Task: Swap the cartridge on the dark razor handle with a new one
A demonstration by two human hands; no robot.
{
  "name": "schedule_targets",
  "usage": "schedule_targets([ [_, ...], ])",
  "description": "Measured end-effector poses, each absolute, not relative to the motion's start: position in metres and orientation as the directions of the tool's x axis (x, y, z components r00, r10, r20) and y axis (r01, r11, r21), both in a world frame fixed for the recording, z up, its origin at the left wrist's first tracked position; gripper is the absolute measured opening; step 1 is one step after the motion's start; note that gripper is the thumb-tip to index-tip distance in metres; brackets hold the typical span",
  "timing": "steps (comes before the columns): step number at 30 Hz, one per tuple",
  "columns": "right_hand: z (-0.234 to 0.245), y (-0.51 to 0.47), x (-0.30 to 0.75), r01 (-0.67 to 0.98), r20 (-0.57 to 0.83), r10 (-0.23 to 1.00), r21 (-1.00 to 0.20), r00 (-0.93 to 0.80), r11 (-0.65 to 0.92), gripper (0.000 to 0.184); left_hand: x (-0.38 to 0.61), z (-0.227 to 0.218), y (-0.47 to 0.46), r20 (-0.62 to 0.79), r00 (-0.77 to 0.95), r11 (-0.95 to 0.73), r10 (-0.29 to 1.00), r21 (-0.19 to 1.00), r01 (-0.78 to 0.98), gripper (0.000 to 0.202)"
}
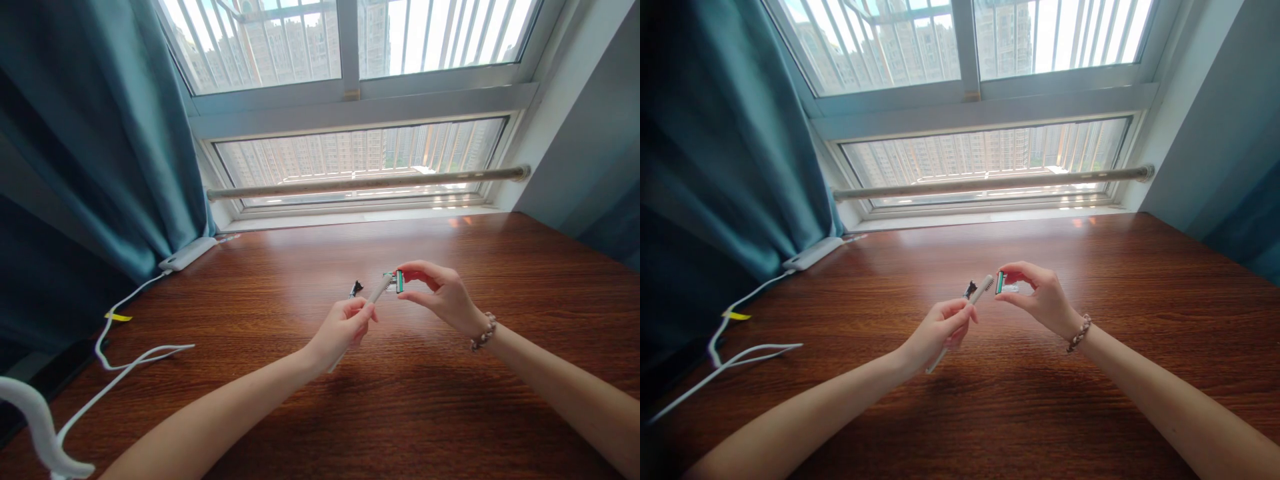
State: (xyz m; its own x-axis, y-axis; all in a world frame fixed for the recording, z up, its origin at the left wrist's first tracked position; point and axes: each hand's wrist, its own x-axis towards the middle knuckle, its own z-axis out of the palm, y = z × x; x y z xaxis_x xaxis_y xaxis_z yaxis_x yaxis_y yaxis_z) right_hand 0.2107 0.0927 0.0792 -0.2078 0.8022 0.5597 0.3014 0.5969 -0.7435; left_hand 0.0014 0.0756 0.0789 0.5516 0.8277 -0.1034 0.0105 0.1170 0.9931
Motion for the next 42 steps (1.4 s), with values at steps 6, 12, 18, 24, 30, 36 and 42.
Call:
schedule_targets([
  [6,0.08,0.093,0.21,0.195,0.54,0.816,-0.794,-0.206,0.575,0.042,0.001,0.078,0.075,-0.101,0.616,0.112,0.781,0.993,0.02,0.034],
  [12,0.079,0.094,0.21,0.204,0.548,0.824,-0.798,-0.146,0.567,0.042,0.0,0.078,0.076,-0.106,0.587,0.128,0.803,0.992,0.004,0.034],
  [18,0.08,0.092,0.209,0.207,0.563,0.818,-0.792,-0.115,0.574,0.04,0.002,0.073,0.077,-0.134,0.61,0.113,0.781,0.991,0.074,0.033],
  [24,0.084,0.091,0.209,0.3,0.588,0.785,-0.726,-0.194,0.618,0.036,0.002,0.077,0.075,-0.087,0.551,0.076,0.83,0.996,0.043,0.036],
  [30,0.09,0.086,0.206,0.444,0.64,0.714,-0.572,-0.285,0.69,0.035,0.0,0.082,0.073,-0.068,0.6,0.034,0.797,0.997,0.067,0.032],
  [36,0.083,0.088,0.207,0.395,0.626,0.728,-0.616,-0.28,0.681,0.039,0.001,0.08,0.074,-0.051,0.548,0.01,0.835,0.997,0.078,0.031],
  [42,0.08,0.086,0.205,0.183,0.578,0.771,-0.755,-0.267,0.629,0.04,0.0,0.078,0.078,-0.039,0.505,-0.002,0.862,0.997,0.08,0.03],
])
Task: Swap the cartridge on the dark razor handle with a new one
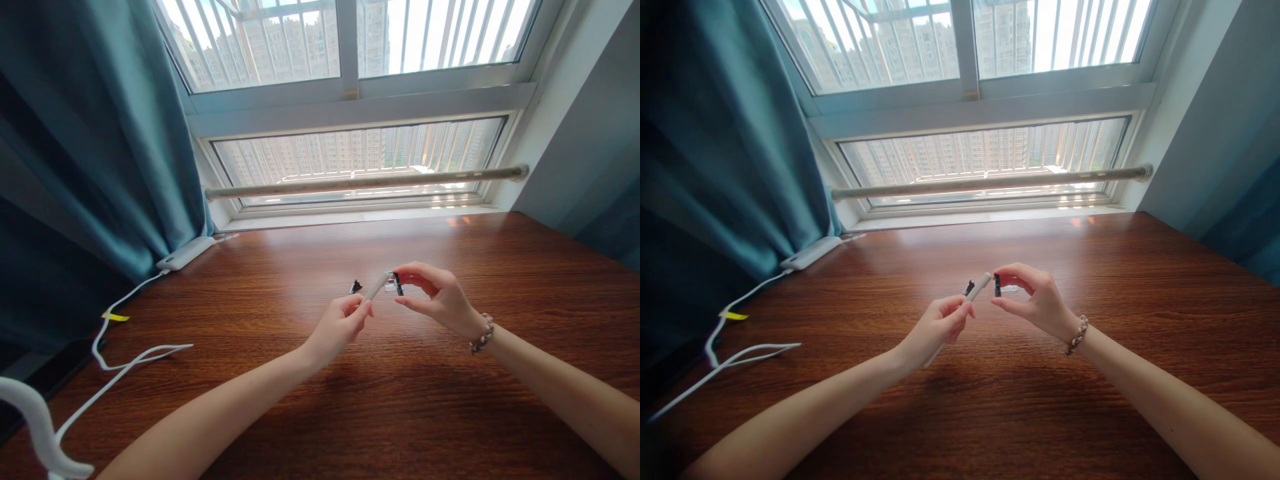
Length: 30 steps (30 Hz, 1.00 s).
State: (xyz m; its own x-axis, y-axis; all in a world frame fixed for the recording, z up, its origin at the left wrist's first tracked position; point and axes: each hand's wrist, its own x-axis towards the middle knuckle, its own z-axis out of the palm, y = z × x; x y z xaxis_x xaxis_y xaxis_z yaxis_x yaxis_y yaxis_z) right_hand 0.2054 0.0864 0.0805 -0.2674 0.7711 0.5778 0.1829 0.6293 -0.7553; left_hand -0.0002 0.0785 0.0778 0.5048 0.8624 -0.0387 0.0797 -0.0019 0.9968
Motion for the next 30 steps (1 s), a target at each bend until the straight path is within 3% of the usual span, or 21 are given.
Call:
schedule_targets([
  [5,0.085,0.085,0.203,0.101,0.511,0.805,-0.822,-0.303,0.56,0.042,-0.001,0.076,0.08,-0.014,0.478,0.02,0.878,1.0,-0.008,0.029],
  [10,0.086,0.084,0.202,0.05,0.42,0.853,-0.889,-0.309,0.455,0.042,-0.001,0.077,0.078,0.004,0.533,-0.049,0.846,0.996,0.07,0.03],
  [13,0.085,0.083,0.201,0.048,0.32,0.887,-0.934,-0.333,0.355,0.045,-0.001,0.077,0.079,-0.009,0.471,-0.015,0.882,0.999,0.047,0.03],
  [16,0.083,0.083,0.199,-0.057,0.226,0.902,-0.974,-0.368,0.221,0.045,-0.001,0.077,0.08,-0.001,0.446,0.007,0.895,1.0,-0.011,0.028],
  [24,0.071,0.084,0.19,-0.345,-0.018,0.949,-0.929,-0.314,-0.132,0.038,0.0,0.078,0.079,-0.005,0.434,0.027,0.901,0.999,-0.044,0.027],
  [30,0.071,0.083,0.188,-0.366,-0.071,0.968,-0.917,-0.24,-0.158,0.026,0.0,0.078,0.079,0.012,0.469,-0.024,0.883,0.999,0.02,0.027],
])
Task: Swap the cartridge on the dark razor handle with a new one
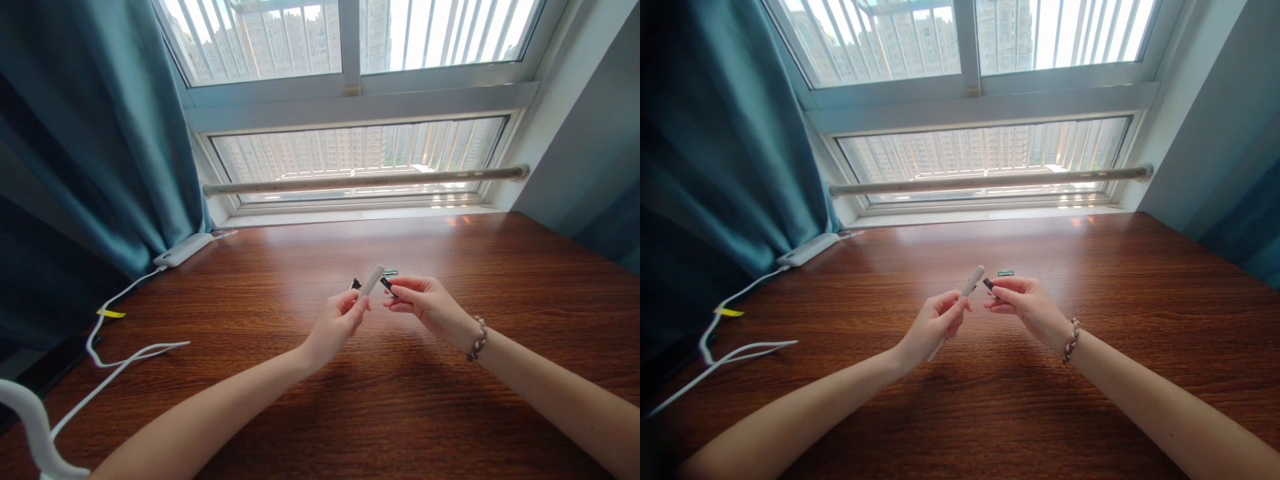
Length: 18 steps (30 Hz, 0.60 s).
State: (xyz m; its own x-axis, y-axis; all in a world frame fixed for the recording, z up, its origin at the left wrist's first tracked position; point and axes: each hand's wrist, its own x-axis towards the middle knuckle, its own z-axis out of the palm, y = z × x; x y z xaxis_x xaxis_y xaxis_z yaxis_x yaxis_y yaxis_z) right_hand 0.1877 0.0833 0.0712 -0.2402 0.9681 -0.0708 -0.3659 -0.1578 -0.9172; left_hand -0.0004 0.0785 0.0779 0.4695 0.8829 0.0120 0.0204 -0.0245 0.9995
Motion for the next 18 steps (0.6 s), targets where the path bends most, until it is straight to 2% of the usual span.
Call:
schedule_targets([
  [4,0.0714,0.0832,0.1879,-0.397,-0.056,0.97,-0.906,-0.238,-0.149,0.023,0.0002,0.0771,0.0765,0.02,0.489,-0.038,0.872,0.999,0.028,0.028],
  [11,0.073,0.0828,0.1895,-0.474,-0.106,0.953,-0.848,-0.283,-0.235,0.026,0.0011,0.0791,0.0758,0.002,0.472,-0.01,0.882,1.0,0.015,0.028],
  [18,0.0711,0.0831,0.1889,-0.455,-0.044,0.963,-0.875,-0.265,-0.165,0.02,0.001,0.0799,0.0742,0.005,0.491,-0.019,0.871,1.0,0.023,0.028],
])
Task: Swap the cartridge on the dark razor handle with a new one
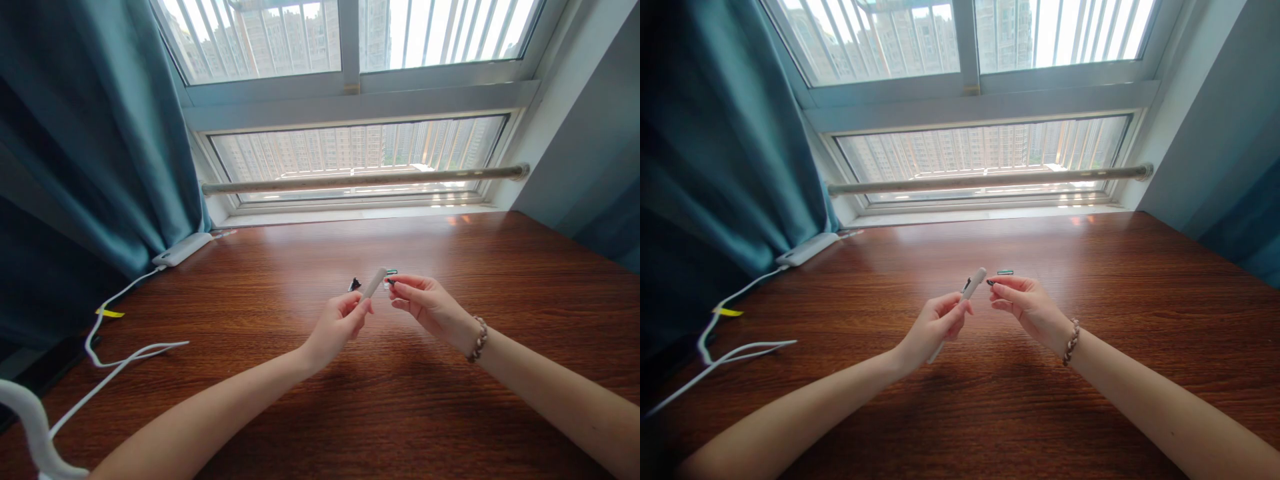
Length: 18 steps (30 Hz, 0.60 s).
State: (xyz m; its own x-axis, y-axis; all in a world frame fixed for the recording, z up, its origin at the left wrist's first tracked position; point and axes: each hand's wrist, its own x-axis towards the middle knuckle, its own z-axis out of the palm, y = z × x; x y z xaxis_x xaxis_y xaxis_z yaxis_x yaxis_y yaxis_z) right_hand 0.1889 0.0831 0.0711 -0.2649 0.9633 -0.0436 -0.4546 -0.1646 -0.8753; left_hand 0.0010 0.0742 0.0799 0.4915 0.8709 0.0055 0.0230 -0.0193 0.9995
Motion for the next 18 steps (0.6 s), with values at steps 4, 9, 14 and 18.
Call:
schedule_targets([
  [4,0.071,0.0825,0.19,-0.448,-0.018,0.967,-0.884,-0.254,-0.134,0.02,0.0015,0.0796,0.0723,0.022,0.522,-0.066,0.853,0.996,0.066,0.028],
  [9,0.0718,0.0811,0.191,-0.383,-0.028,0.967,-0.915,-0.252,-0.126,0.023,0.0014,0.0813,0.0722,0.014,0.49,-0.091,0.871,0.987,0.132,0.03],
  [14,0.0678,0.0838,0.1909,-0.344,-0.019,0.982,-0.935,-0.189,-0.084,0.022,0.0005,0.0808,0.0726,0.021,0.497,-0.095,0.867,0.988,0.123,0.03],
  [18,0.0659,0.0853,0.1915,-0.277,0.028,0.983,-0.961,-0.181,-0.024,0.024,0.0005,0.0797,0.0743,0.015,0.483,-0.082,0.876,0.99,0.116,0.031],
])
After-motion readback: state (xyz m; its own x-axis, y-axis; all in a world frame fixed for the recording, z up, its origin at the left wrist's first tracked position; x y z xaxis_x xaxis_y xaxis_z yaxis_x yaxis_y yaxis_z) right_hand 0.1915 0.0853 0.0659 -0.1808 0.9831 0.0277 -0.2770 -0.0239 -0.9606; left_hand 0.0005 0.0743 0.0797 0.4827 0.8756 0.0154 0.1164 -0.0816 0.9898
